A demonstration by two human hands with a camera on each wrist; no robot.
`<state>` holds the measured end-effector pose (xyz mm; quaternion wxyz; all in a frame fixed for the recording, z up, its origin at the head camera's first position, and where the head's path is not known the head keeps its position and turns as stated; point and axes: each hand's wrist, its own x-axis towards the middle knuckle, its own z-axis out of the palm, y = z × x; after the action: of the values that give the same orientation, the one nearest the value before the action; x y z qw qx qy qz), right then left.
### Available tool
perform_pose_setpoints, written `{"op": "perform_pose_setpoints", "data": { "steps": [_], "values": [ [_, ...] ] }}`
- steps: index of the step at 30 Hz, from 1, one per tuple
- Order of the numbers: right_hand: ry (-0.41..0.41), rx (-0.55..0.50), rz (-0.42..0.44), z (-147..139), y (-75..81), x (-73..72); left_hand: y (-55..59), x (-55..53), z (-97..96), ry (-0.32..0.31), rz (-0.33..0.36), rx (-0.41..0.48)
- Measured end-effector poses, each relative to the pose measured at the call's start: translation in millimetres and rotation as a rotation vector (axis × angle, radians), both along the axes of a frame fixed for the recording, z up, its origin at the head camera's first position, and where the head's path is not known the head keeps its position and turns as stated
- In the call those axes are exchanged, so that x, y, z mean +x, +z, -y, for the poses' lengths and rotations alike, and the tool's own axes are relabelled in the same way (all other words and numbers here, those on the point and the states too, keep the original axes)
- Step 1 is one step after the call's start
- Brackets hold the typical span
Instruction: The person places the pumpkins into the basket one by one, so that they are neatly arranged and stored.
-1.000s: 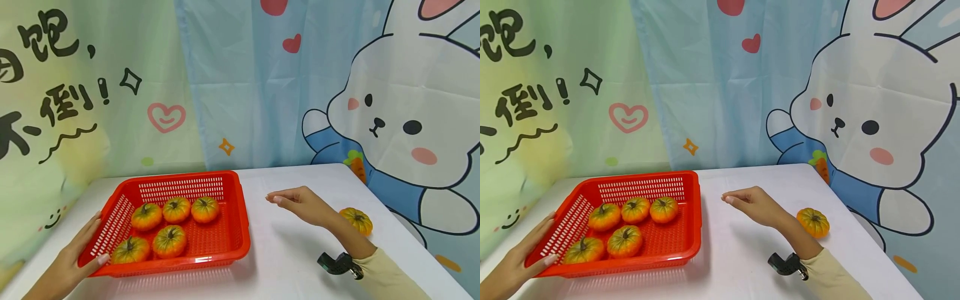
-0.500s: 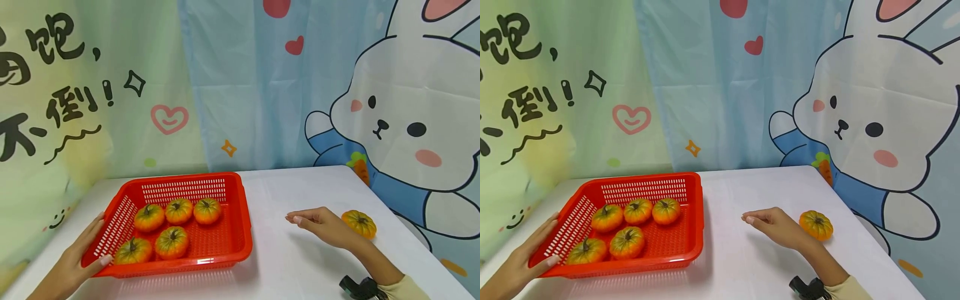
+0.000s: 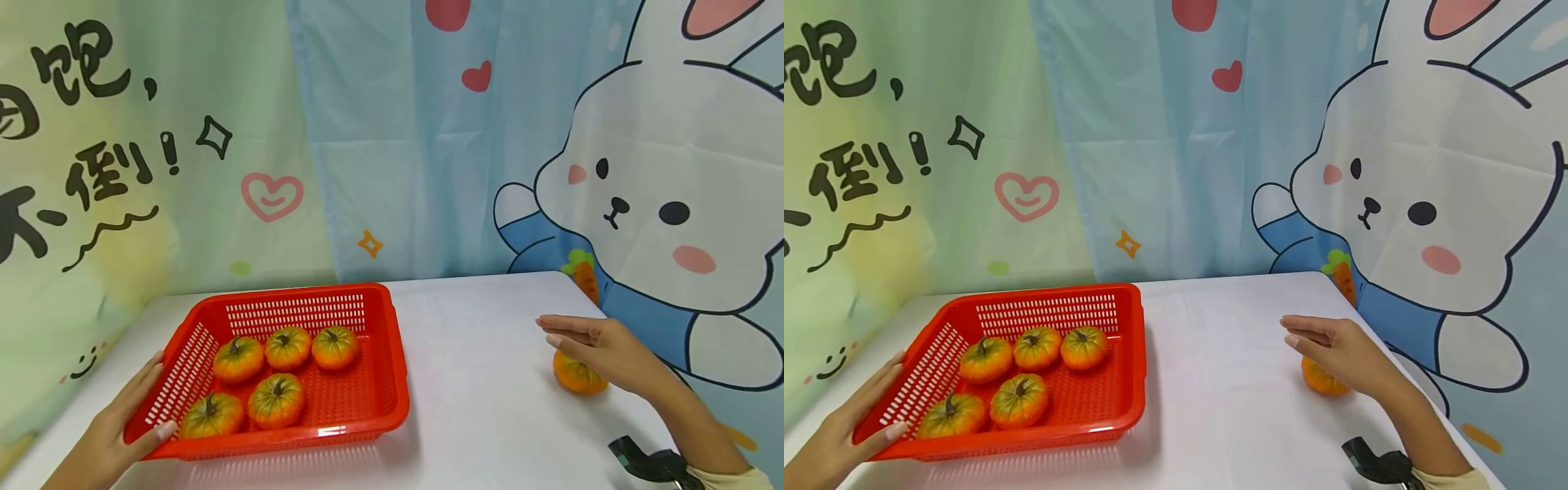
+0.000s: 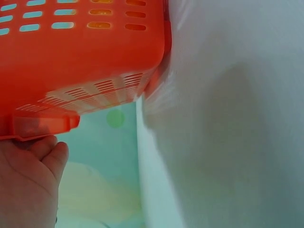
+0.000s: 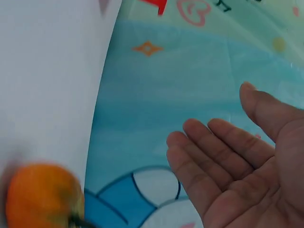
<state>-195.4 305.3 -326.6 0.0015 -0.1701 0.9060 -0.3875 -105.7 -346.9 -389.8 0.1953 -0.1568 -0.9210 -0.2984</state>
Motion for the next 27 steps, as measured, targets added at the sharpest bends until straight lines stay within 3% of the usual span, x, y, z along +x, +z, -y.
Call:
{"op": "perform_pose_setpoints", "data": {
  "steps": [7, 13, 17, 21, 27],
  "values": [
    [-0.109, 0.110, -0.044, -38.0, -1.0, -3.5, 1.9, -3.1, -3.5, -0.049, -0.035, 0.006],
    [-0.175, 0.055, 0.085, -55.4, -21.1, -19.5, 3.4, -1.6, -1.8, -0.070, -0.050, 0.027],
    [-0.220, 0.139, 0.161, -66.9, -38.9, -27.3, 2.8, -1.4, -2.2, -0.069, -0.040, 0.031],
    [-0.198, 0.216, 0.196, -76.0, -53.7, -31.4, 1.8, 0.1, -2.6, -0.069, -0.048, 0.031],
    [-0.115, 0.205, 0.228, -78.8, -66.2, -35.5, 1.5, 2.3, -2.0, -0.064, -0.040, 0.037]
  ]
}}
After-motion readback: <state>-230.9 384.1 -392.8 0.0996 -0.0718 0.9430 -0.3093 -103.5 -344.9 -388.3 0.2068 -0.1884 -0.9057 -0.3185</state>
